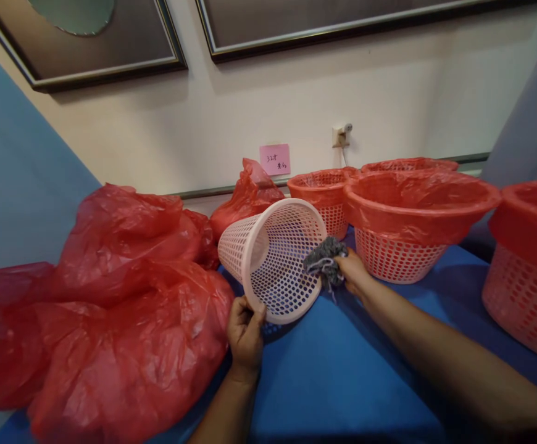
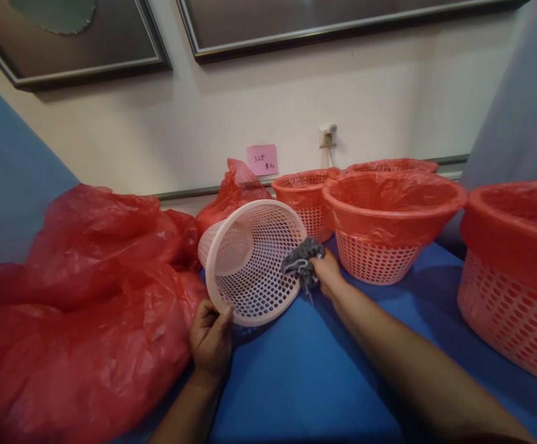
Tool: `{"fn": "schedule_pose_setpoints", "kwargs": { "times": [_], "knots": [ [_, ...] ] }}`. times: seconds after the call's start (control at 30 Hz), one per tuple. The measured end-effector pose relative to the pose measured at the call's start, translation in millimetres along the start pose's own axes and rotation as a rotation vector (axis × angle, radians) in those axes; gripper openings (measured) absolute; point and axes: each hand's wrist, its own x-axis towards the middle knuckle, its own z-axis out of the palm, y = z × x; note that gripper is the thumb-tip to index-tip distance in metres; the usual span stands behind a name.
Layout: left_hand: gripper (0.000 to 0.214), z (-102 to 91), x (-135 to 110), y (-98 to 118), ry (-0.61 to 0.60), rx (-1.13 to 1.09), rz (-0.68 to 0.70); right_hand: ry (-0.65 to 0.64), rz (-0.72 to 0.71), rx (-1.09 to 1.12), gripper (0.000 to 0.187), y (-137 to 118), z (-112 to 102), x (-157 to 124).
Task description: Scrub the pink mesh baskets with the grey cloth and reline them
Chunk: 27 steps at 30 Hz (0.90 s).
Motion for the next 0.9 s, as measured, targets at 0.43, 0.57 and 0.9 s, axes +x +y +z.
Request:
{"fn": "schedule_pose_setpoints", "kwargs": {
  "times": [0.43, 0.57, 0.9],
  "knots": [
    [0.038, 23.2, -3.0, 13.9, -0.023, 0.027, -0.103, -0.59, 0.395, 0.322, 0.039, 21.5, 31.2, -163.4],
    [0.038, 20.5, -3.6, 11.9, -0.043, 0.054, -0.126, -0.518, 0.224, 0.247, 0.053, -10.5, 25.3, -142.5],
    [0.055, 27.9, 0.2, 11.7, -0.137, -0.156, -0.147, -0.249, -1.036, -0.457, 0.055, -116.2, 43.2, -43.3]
  ]
}}
